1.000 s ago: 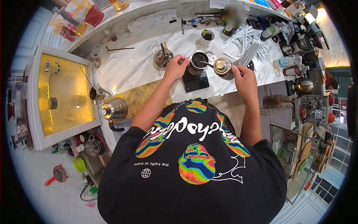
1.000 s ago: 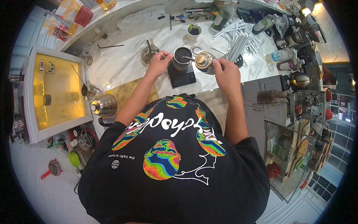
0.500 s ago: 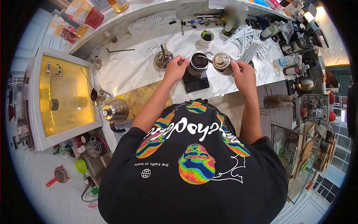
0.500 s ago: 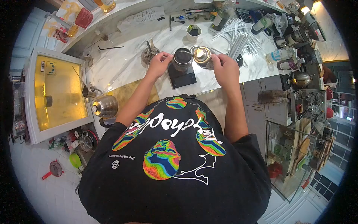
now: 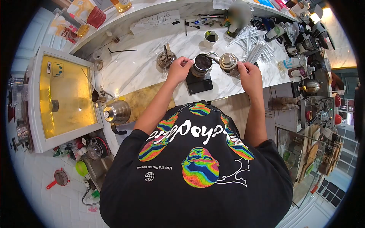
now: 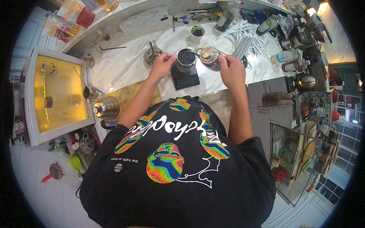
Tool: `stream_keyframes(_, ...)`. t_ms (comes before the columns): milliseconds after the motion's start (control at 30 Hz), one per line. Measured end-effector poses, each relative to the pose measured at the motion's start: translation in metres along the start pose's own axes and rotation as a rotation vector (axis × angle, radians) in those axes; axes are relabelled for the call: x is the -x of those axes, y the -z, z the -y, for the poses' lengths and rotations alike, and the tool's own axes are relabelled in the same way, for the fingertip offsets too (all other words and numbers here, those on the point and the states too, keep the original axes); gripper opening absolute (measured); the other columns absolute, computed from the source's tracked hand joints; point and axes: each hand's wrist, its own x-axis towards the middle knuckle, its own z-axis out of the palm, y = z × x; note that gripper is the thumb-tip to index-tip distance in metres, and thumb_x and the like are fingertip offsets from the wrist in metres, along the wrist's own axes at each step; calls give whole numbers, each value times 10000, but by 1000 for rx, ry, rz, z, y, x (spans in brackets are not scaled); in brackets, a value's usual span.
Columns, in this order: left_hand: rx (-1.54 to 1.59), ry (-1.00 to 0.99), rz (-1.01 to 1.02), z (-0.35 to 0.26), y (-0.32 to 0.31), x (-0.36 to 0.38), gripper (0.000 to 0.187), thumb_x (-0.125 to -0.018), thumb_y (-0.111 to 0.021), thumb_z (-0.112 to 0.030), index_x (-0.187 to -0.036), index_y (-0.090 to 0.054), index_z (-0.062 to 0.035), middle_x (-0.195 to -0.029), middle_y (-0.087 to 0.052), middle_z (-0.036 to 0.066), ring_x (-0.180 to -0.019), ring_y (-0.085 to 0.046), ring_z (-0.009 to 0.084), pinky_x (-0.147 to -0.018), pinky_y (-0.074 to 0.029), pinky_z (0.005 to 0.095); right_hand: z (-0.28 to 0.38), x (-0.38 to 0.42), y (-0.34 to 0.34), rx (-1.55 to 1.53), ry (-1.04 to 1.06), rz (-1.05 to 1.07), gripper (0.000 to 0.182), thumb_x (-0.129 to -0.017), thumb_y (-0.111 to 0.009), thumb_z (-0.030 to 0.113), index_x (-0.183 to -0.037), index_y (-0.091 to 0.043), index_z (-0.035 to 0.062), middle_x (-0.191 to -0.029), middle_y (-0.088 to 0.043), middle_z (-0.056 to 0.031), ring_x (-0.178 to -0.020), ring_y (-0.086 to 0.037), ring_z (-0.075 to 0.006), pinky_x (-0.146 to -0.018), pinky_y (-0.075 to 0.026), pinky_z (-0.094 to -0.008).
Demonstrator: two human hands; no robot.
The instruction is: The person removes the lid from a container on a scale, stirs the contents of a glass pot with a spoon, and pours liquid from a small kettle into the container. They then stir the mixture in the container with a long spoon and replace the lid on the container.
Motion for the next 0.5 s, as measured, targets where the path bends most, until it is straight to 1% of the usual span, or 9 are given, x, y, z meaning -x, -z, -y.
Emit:
stream_keyframes(233, -9, 3, -2, -4, 0, 1, 279, -922, -724, -313, -993, -720, -44, -822, -714, 51, -739, -637, 125, -715, -519, 298, -4, -3, -6, -12, 23, -3, 372, -977, -633, 318, -880, -706, -33, -696, -653, -185, -613, -615, -284, -626, -464, -398)
stream_keyframes(400, 5, -11, -4, -2, 0, 2, 274, -921, -724, -308, -989, -719, -42, -819, -714, 49, -737, -639, 126, -715, -518, 295, 7, -2, -2, 7, -32, 21, 369, -976, -633, 320, -893, -708, -32, -714, -658, -194, -632, -619, -317, -645, -473, -405)
stream_keyframes(500, 8, -15, 1, 0, -1, -1, 275, -920, -724, -309, -987, -718, -42, -820, -715, 48, -737, -641, 127, -716, -520, 295, 5, -2, -3, 22, 1, 19, 367, -975, -632, 321, -898, -710, -30, -740, -671, -197, -664, -633, -333, -667, -482, -407)
